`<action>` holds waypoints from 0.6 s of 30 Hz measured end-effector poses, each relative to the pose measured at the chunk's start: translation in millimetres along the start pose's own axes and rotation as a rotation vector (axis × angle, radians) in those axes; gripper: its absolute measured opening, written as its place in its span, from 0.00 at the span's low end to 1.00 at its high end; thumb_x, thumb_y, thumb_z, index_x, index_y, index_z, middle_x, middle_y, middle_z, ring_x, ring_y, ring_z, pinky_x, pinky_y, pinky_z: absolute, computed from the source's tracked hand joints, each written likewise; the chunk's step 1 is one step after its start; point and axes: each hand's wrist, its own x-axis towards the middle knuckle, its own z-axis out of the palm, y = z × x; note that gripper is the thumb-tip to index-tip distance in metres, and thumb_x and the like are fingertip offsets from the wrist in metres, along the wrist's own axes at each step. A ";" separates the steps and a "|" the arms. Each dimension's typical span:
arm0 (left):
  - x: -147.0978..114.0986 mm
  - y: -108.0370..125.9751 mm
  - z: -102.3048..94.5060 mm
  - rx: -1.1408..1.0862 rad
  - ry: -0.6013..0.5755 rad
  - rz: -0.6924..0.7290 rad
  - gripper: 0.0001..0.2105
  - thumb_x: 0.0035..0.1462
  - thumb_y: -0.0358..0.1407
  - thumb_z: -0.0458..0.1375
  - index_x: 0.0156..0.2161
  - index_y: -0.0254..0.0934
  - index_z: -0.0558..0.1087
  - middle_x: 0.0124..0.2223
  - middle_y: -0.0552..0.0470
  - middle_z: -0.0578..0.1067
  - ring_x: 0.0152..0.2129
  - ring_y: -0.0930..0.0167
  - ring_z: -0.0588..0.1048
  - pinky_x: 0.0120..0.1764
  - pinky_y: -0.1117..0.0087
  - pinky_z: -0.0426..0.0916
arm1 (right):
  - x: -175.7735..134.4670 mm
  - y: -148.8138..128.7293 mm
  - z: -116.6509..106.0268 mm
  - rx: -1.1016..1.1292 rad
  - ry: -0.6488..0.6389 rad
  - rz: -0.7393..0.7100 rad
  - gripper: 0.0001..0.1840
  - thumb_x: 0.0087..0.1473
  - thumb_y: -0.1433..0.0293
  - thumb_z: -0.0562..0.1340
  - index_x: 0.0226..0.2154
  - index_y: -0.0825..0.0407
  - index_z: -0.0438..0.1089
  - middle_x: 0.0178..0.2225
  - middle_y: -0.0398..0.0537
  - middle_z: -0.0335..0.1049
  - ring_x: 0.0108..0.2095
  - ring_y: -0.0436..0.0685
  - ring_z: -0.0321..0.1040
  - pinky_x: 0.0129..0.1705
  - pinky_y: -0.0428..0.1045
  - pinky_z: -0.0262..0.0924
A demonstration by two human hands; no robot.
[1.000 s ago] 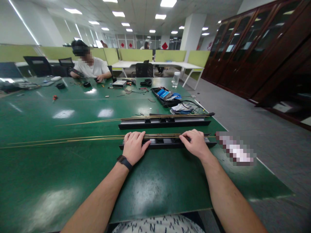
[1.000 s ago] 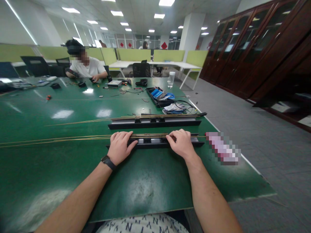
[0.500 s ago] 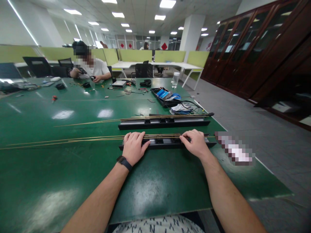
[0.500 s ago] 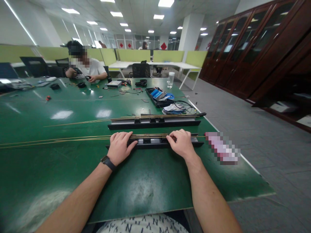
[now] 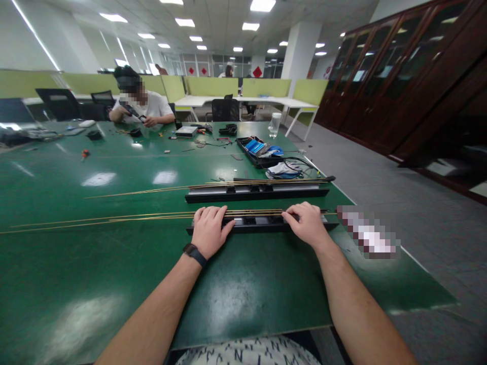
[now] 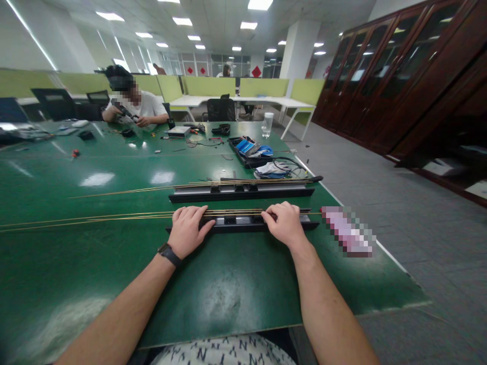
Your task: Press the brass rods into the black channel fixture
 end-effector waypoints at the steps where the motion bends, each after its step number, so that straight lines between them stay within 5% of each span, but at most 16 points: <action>1: -0.1 -0.2 0.5 -0.002 0.000 -0.001 0.20 0.67 0.48 0.55 0.56 0.38 0.72 0.49 0.42 0.78 0.49 0.58 0.73 0.57 0.53 0.58 | 0.0 0.2 0.2 0.001 -0.001 0.001 0.17 0.60 0.57 0.60 0.26 0.48 0.73 0.28 0.46 0.75 0.36 0.58 0.67 0.44 0.55 0.49; 18: 0.0 0.5 0.1 -0.007 0.005 -0.002 0.20 0.67 0.48 0.54 0.56 0.38 0.72 0.49 0.42 0.78 0.49 0.58 0.73 0.58 0.52 0.58 | 0.1 0.5 1.9 0.009 0.000 -0.001 0.17 0.60 0.56 0.60 0.26 0.48 0.73 0.28 0.46 0.75 0.35 0.58 0.66 0.44 0.56 0.49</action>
